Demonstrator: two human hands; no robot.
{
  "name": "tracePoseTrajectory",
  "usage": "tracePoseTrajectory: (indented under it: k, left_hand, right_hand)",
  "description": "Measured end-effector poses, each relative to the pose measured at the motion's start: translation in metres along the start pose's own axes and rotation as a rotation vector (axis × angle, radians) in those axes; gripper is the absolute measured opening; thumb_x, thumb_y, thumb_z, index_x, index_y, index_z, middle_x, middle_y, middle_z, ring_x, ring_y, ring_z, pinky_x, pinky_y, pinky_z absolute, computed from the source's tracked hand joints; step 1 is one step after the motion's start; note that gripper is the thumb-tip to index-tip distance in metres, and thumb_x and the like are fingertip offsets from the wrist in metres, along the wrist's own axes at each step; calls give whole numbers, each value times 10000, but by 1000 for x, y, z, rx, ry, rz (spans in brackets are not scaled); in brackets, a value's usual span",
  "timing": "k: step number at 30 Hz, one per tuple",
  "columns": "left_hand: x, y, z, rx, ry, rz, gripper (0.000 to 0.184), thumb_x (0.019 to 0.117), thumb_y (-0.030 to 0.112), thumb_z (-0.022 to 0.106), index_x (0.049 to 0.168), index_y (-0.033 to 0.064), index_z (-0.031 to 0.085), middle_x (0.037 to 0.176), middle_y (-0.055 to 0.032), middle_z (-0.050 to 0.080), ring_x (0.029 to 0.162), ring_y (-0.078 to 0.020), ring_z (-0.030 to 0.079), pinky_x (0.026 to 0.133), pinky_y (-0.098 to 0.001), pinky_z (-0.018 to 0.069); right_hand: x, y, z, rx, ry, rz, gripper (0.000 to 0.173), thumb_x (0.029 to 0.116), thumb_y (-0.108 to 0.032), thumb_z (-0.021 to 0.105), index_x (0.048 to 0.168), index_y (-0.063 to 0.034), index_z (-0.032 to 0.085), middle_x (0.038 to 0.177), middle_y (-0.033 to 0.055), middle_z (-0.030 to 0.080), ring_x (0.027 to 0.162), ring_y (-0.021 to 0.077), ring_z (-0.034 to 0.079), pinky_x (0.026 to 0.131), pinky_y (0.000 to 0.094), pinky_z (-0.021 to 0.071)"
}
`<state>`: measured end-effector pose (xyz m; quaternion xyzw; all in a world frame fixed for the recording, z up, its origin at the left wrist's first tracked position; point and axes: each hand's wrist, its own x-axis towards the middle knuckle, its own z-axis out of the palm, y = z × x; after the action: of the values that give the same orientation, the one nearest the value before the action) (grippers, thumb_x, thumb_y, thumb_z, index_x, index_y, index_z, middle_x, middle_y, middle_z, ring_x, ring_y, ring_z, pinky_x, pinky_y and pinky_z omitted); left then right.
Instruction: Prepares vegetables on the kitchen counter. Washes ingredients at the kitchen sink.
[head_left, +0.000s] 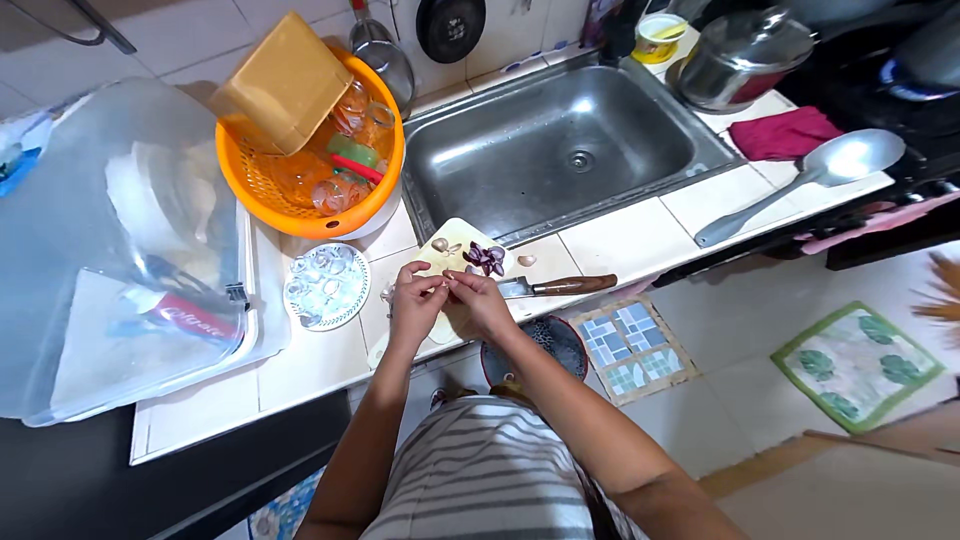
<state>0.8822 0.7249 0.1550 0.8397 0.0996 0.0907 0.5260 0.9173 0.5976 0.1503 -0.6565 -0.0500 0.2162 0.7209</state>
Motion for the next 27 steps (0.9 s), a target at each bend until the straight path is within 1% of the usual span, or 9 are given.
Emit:
tracePoseTrajectory:
  k: [3, 4, 8, 9, 11, 14, 19, 24, 27]
  left_hand:
    - [1, -2, -3, -25, -4, 0, 106, 923, -4, 684, 996, -33, 755, 1298, -230, 510, 920, -131, 601, 780, -230, 528]
    - [1, -2, -4, -18, 1, 3, 100, 919, -1, 689, 987, -27, 757, 1293, -226, 509, 912, -125, 594, 769, -225, 521]
    - [0, -2, -3, 47, 51, 20, 85, 905, 37, 719, 957, -5, 771, 1271, -213, 528, 885, -122, 580, 754, -239, 509]
    - [-1, -2, -2, 57, 67, 32, 82, 903, 37, 723, 951, -6, 772, 1258, -216, 531, 880, -124, 577, 753, -238, 505]
    - [-2, -2, 1, 90, 97, 82, 76, 890, 29, 726, 929, -7, 779, 1218, -222, 537, 845, -111, 560, 727, -218, 489]
    - [-3, -2, 4, 99, 112, 165, 63, 865, 25, 743, 903, -2, 786, 1179, -208, 535, 825, -84, 527, 709, -186, 457]
    - [-2, -9, -1, 40, 70, 237, 54, 855, 20, 738, 880, -4, 780, 1185, -183, 521, 863, -49, 514, 728, -144, 448]
    - [-1, -14, -4, -12, 33, 235, 71, 862, 14, 712, 885, -18, 770, 1191, -178, 521, 891, -45, 523, 752, -145, 457]
    - [-1, -13, -5, -18, 38, 185, 72, 879, 9, 703, 900, -20, 766, 1177, -168, 517, 884, -43, 534, 750, -144, 469]
  right_hand:
    - [2, 2, -5, -92, -7, -37, 296, 1036, -5, 525, 1293, 120, 601, 1139, 215, 680, 962, 162, 652, 900, 312, 528]
    - [2, 3, -6, -140, 29, -71, 299, 1015, 6, 559, 1289, 119, 598, 1118, 219, 678, 945, 177, 650, 882, 320, 530]
    - [-1, 6, -4, -295, 210, -195, 173, 944, 19, 652, 1086, 118, 647, 924, 185, 647, 794, 186, 599, 742, 317, 508]
    - [-1, 7, -4, -312, 205, -226, 149, 947, 21, 644, 1057, 116, 678, 921, 195, 675, 803, 195, 626, 755, 327, 523]
    - [-2, 8, -5, -313, 149, -257, 177, 979, 14, 606, 1088, 108, 709, 969, 211, 719, 853, 205, 677, 810, 337, 547]
    - [0, 9, -7, -239, 79, -228, 187, 984, 8, 606, 1105, 101, 714, 942, 180, 727, 809, 138, 667, 783, 292, 545]
    - [3, 5, -18, -146, -41, -177, 144, 970, 24, 620, 1058, 98, 706, 842, 84, 702, 709, 22, 622, 714, 198, 540]
    - [6, 5, -23, -22, -79, -96, 123, 996, 40, 573, 1035, 104, 671, 786, 25, 669, 683, 10, 641, 701, 193, 572]
    - [9, 5, -24, -66, -53, -87, 128, 1013, 21, 554, 1028, 104, 651, 785, 32, 641, 658, 17, 601, 658, 186, 539]
